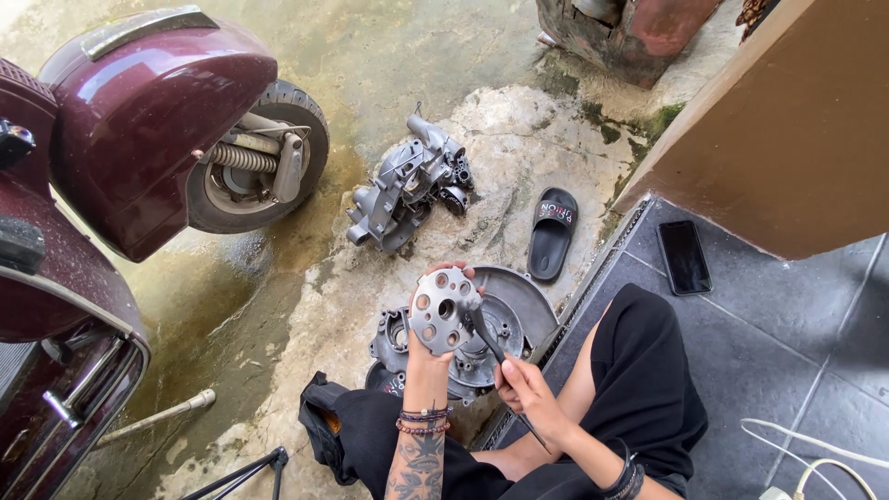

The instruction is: Inspecting and attempting to fit a circular engine component onto a motorcycle engine block

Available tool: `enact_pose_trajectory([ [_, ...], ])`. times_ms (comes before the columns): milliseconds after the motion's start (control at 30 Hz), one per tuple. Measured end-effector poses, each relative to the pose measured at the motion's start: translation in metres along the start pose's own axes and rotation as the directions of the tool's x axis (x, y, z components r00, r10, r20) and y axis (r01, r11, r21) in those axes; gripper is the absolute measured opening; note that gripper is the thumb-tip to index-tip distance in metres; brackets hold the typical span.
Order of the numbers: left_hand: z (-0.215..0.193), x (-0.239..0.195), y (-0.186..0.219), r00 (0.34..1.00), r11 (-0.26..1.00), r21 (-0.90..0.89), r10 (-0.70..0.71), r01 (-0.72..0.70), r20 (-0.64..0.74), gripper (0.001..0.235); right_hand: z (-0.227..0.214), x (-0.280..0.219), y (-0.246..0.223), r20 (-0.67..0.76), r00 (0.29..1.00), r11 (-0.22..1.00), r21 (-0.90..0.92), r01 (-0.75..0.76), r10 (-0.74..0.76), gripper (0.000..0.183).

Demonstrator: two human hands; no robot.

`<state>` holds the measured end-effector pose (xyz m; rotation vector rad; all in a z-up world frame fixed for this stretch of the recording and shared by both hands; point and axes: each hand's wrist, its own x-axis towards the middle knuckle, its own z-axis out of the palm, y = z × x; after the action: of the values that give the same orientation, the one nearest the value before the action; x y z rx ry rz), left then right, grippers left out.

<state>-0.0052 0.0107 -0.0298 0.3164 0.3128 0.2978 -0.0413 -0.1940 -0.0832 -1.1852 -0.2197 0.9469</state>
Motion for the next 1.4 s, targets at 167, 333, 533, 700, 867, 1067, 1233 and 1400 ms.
enact_pose_trajectory([
  [167,0.024,-0.006,-0.002,0.993,0.988,0.150,0.036,-0.020,-0.108,0.021,-0.003,-0.006,-0.003,0.002,1.000,1.000,0.014,0.012,-0.012,0.041],
  [333,0.024,-0.007,-0.009,0.988,0.983,0.180,-0.004,0.032,-0.153,0.017,-0.006,-0.002,-0.024,-0.040,0.999,0.999,-0.023,0.026,-0.027,0.040],
  [533,0.023,-0.007,-0.011,0.997,0.979,0.203,0.024,-0.009,-0.069,0.015,-0.002,0.005,-0.046,-0.037,0.977,0.950,-0.245,0.195,-0.211,0.042],
  [700,-0.011,0.001,-0.015,0.998,0.972,0.230,0.056,-0.057,0.012,0.023,-0.008,0.013,-0.053,-0.170,0.937,0.904,-0.360,0.230,-0.306,0.042],
  [867,0.036,-0.022,-0.001,0.997,0.961,0.267,0.081,-0.077,-0.004,0.016,0.000,0.004,-0.067,-0.025,0.975,0.855,-0.485,0.181,-0.220,0.047],
  [1067,0.035,-0.018,-0.002,0.993,0.944,0.309,0.107,-0.115,0.044,0.017,-0.001,0.008,-0.067,-0.019,0.972,0.879,-0.431,0.202,-0.233,0.048],
  [1233,0.032,-0.018,-0.006,0.992,0.959,0.261,0.084,-0.107,0.098,0.018,0.001,0.006,-0.073,-0.060,0.964,0.858,-0.472,0.200,-0.258,0.048],
  [1400,0.033,-0.023,-0.003,0.994,0.975,0.204,0.074,-0.090,0.085,0.017,-0.001,0.000,-0.065,0.055,0.975,0.853,-0.476,0.213,-0.213,0.047],
])
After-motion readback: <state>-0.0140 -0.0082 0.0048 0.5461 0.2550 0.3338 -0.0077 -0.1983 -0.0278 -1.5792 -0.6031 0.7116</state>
